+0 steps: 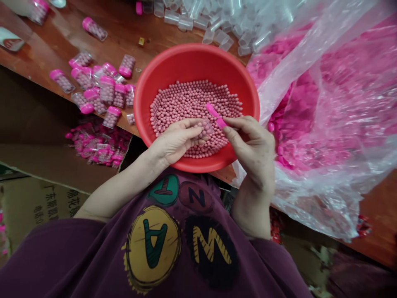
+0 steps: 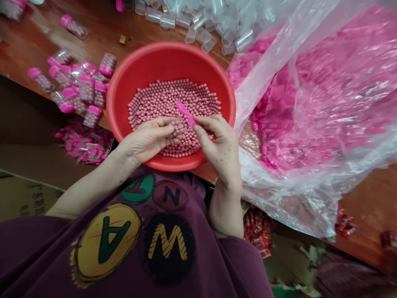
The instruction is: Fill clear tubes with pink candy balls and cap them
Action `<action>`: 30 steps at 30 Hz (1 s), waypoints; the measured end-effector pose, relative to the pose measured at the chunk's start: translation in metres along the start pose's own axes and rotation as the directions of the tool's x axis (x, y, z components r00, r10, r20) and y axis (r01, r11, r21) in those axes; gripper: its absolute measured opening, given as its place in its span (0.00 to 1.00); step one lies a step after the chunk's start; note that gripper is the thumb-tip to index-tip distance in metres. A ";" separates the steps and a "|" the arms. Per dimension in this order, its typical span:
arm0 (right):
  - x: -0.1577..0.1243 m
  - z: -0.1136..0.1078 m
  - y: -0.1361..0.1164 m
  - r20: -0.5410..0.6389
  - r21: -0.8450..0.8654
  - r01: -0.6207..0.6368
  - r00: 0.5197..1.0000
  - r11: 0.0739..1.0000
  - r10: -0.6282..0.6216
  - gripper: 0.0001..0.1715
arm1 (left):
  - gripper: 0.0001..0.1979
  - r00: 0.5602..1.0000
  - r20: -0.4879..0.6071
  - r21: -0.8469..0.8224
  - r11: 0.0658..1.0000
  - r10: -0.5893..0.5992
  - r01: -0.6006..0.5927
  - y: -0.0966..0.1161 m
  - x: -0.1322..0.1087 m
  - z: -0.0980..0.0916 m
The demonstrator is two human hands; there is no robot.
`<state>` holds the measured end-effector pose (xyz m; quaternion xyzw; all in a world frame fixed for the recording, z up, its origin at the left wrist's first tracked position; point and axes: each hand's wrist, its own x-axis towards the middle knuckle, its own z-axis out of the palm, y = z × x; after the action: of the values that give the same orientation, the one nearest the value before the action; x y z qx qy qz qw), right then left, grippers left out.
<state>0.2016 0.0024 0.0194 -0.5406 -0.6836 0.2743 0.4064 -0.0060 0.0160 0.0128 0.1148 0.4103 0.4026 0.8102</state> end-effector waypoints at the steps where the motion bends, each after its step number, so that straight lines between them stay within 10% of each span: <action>1: 0.000 0.008 -0.002 -0.046 0.051 -0.027 0.998 0.998 0.030 0.10 | 0.07 1.000 0.008 -0.012 1.000 -0.002 0.002 -0.001 -0.001 0.001; 8: -0.003 0.044 -0.006 -0.154 0.131 0.008 0.988 0.991 0.013 0.03 | 0.04 0.997 0.011 -0.060 0.995 0.081 -0.080 -0.008 -0.003 0.001; 30: -0.009 0.052 -0.012 -0.163 -0.031 0.061 0.984 0.998 -0.065 0.11 | 0.06 0.969 -0.084 0.011 0.972 0.233 -0.233 -0.011 -0.005 0.003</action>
<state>0.1520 -0.0059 0.0002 -0.5449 -0.6680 0.2069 0.4627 0.0007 0.0050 0.0120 0.1456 0.4283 0.4992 0.7390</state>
